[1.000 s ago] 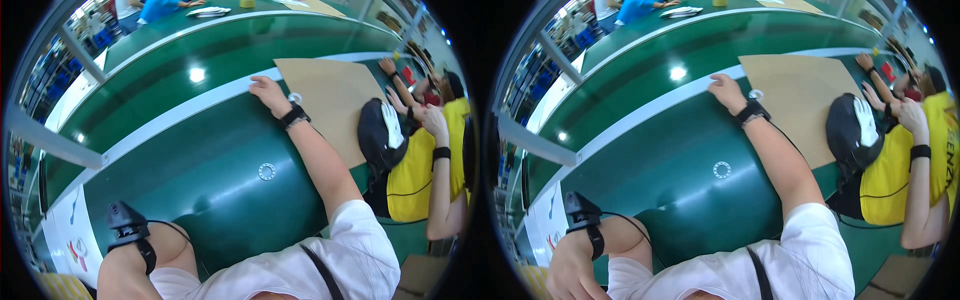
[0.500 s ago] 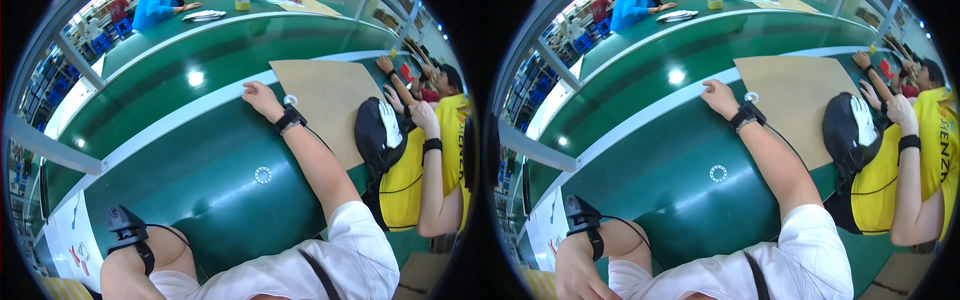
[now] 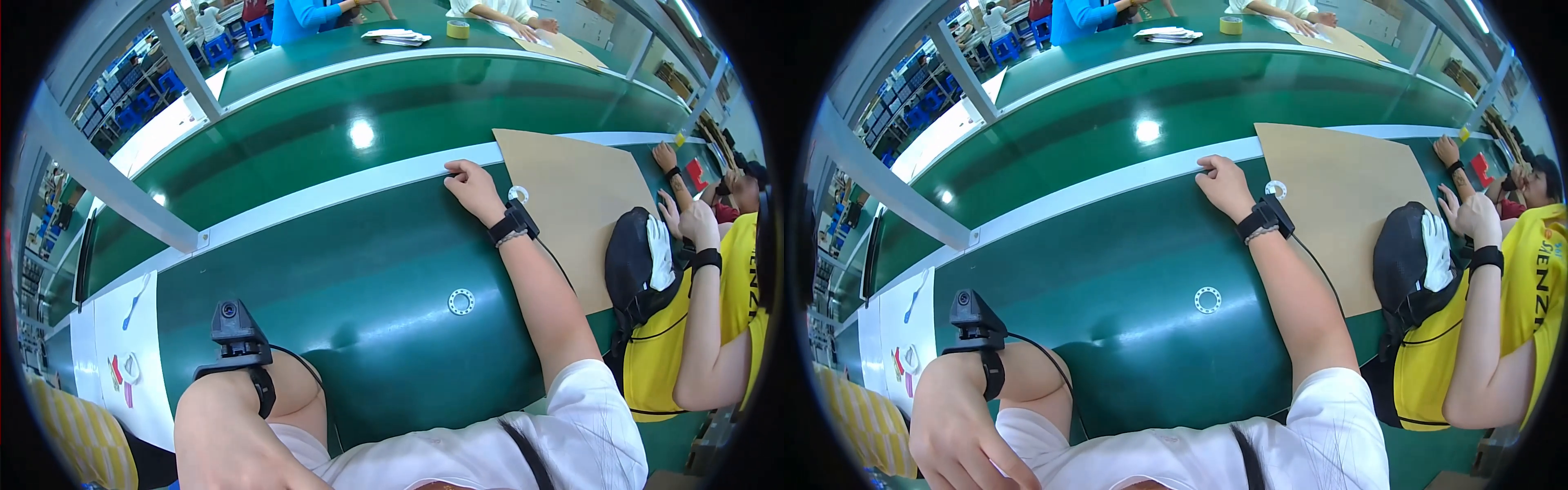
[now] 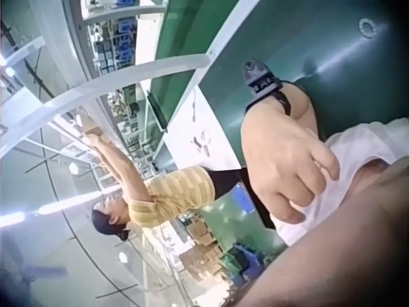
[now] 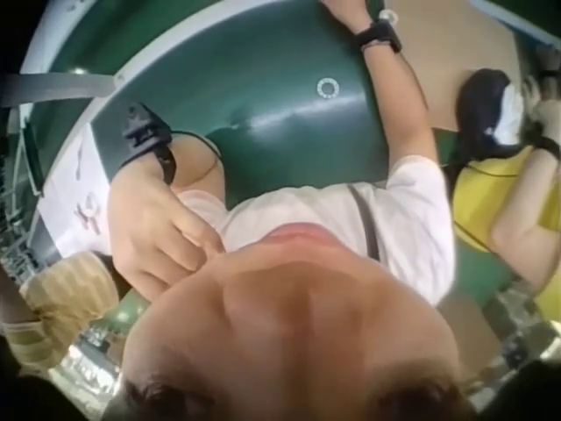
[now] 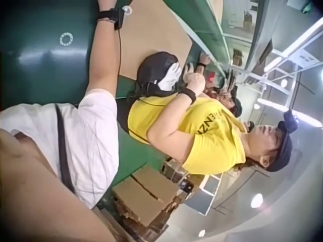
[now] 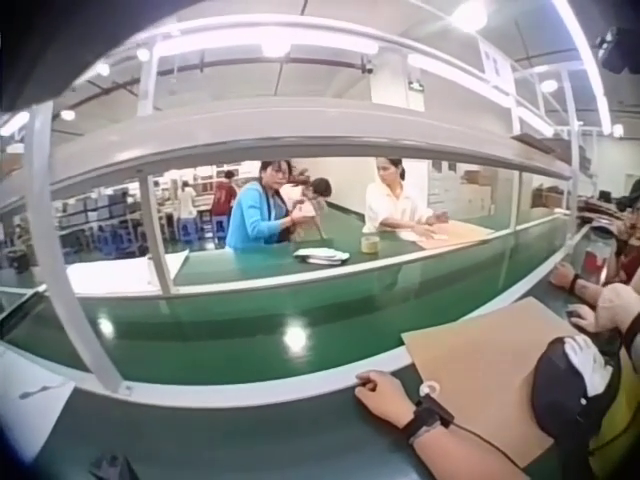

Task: The person picks up a stack of plastic bags, hands them to another person, and then picks up a stack of white boxes. They unfold one box, set it down, and then remove a long strip of plastic from the remaining stack of boxes.

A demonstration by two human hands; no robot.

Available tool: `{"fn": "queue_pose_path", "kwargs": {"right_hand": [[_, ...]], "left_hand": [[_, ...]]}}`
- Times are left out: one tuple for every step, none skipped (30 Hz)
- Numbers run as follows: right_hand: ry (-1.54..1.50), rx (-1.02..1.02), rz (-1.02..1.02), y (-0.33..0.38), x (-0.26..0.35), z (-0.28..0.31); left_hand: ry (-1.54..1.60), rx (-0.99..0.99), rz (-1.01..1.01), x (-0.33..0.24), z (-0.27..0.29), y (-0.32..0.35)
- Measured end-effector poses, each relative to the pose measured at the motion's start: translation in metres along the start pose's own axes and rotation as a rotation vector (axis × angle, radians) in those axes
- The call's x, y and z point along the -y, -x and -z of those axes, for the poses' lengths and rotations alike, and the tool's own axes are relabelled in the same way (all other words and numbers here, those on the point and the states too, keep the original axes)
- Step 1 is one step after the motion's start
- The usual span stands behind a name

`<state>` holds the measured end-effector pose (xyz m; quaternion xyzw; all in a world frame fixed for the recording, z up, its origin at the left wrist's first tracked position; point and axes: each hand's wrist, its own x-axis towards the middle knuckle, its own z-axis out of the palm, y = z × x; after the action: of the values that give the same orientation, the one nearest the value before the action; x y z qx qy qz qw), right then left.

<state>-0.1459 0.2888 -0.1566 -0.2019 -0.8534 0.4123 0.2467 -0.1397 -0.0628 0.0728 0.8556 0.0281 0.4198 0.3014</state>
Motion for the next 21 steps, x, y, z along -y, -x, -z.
{"fn": "queue_pose_path", "kwargs": {"right_hand": [[0.015,0.001,-0.002,0.001,0.0,0.0],[0.034,-0.001,-0.008,0.001,0.0,0.001],[0.034,0.0,-0.004,0.002,0.0,0.003],[0.052,-0.004,-0.006,0.003,-0.001,0.004],[0.065,-0.005,-0.003,0.003,0.0,0.004],[0.061,0.001,0.003,0.003,0.002,0.003],[0.065,0.011,0.001,0.002,0.003,0.002],[0.071,0.019,-0.002,0.002,0.003,0.002],[0.07,0.025,0.002,0.002,0.002,0.002],[0.067,0.012,0.002,0.002,0.002,0.001],[0.064,-0.001,0.001,0.002,0.001,0.001],[0.064,0.007,0.002,0.002,0.001,0.001],[0.093,-0.01,0.01,0.002,0.0,0.003],[0.118,-0.021,0.017,0.003,0.001,0.001],[0.091,-0.001,0.005,0.001,-0.002,0.001],[-0.003,-0.029,-0.007,-0.001,-0.002,0.001],[-0.101,-0.051,-0.023,-0.001,0.005,-0.003],[-0.337,0.052,-0.158,-0.009,0.017,0.006],[-0.551,0.063,-0.23,-0.014,0.03,0.007],[-0.773,0.082,-0.302,-0.018,0.05,0.0],[-0.914,0.145,-0.378,-0.031,0.065,-0.004]], "left_hand": [[0.0,-0.002,0.003,0.0,-0.001,0.0],[0.004,-0.002,0.001,0.001,0.0,0.0],[-0.001,-0.003,0.001,0.001,0.0,0.0],[-0.013,-0.002,-0.005,0.002,0.0,0.001],[-0.028,-0.002,-0.005,0.001,0.0,0.0],[-0.035,-0.005,0.001,0.0,-0.001,0.0],[-0.037,-0.01,0.002,-0.001,-0.002,0.0],[-0.037,-0.014,-0.001,-0.002,-0.003,0.0],[-0.042,-0.018,0.002,-0.003,-0.003,0.0],[-0.04,-0.021,-0.003,-0.004,-0.003,0.001],[-0.038,-0.026,-0.009,-0.003,-0.002,0.002],[-0.041,-0.032,-0.007,-0.002,-0.001,0.003],[-0.04,-0.013,-0.019,-0.002,-0.001,0.005],[-0.038,0.003,-0.024,-0.004,-0.001,0.005],[-0.041,-0.008,-0.017,-0.006,-0.002,0.004],[-0.059,-0.013,-0.032,-0.009,-0.003,0.004],[-0.076,-0.024,-0.042,-0.015,-0.006,0.006],[-0.083,-0.031,-0.044,-0.015,-0.005,0.008],[-0.096,-0.009,-0.066,-0.015,-0.004,0.011],[-0.112,0.011,-0.076,-0.019,-0.004,0.01],[-0.112,0.0,-0.075,-0.023,-0.003,0.012]]}}
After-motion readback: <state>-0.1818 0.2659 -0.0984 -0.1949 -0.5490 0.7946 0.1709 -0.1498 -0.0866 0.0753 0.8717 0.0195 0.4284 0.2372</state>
